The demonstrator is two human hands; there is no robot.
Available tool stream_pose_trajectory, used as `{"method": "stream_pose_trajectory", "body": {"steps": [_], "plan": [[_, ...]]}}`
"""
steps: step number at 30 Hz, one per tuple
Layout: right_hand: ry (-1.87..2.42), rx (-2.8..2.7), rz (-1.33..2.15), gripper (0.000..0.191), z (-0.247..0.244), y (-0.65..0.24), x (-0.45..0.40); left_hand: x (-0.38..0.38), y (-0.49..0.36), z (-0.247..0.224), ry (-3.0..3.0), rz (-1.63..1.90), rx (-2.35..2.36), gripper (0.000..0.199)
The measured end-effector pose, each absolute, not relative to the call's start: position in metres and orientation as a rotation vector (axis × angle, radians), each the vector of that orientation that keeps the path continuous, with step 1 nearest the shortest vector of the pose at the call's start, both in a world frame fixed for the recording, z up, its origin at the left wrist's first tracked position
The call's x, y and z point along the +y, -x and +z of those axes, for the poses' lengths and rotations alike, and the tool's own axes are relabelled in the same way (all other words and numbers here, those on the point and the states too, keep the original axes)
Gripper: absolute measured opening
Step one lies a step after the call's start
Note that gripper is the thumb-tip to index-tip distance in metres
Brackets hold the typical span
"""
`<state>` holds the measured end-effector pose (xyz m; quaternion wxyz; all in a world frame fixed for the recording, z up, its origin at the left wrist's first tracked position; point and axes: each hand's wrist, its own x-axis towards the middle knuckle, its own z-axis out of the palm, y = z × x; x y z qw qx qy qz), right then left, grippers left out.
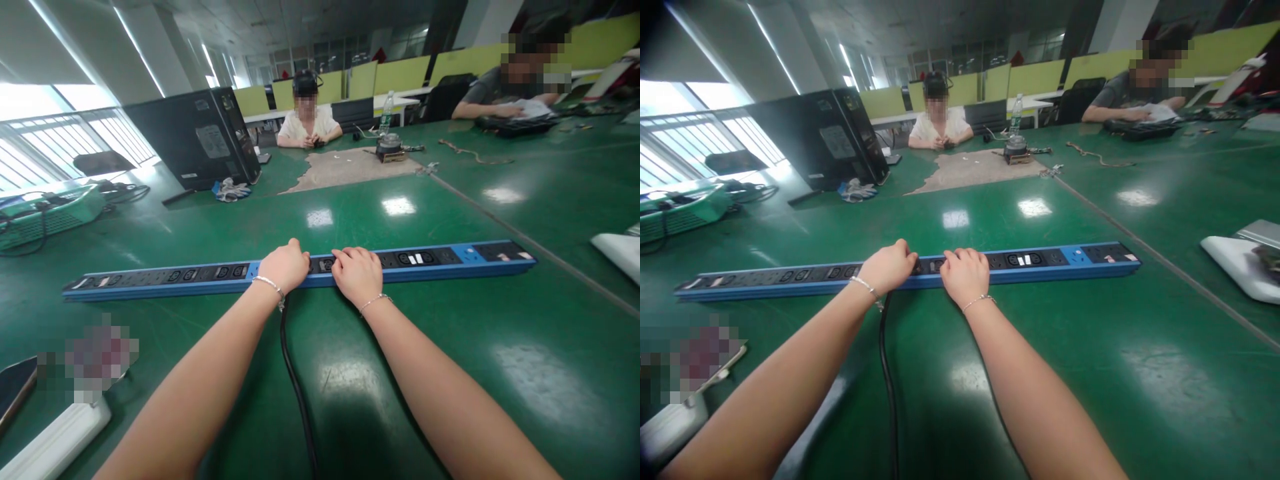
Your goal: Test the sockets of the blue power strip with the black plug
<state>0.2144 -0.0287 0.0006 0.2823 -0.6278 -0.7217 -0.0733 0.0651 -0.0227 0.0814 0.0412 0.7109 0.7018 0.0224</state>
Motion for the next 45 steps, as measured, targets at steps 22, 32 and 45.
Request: {"method": "stream_pose_trajectory", "body": {"steps": [22,32,45], "plan": [[1.659,-1.948,-0.164,0.034,0.003,-0.215,-0.031,-0.012,-0.097,0.085,-2.290,-0.116,2.154,0.031],[1.660,-1.962,-0.129,0.034,0.005,-0.215,-0.032,-0.032,-0.092,0.066,-2.347,-0.045,2.227,0.029],[1.555,-1.884,0.059,0.032,0.013,-0.219,-0.035,-0.021,-0.063,0.066,-2.254,0.035,2.059,0.044]]}}
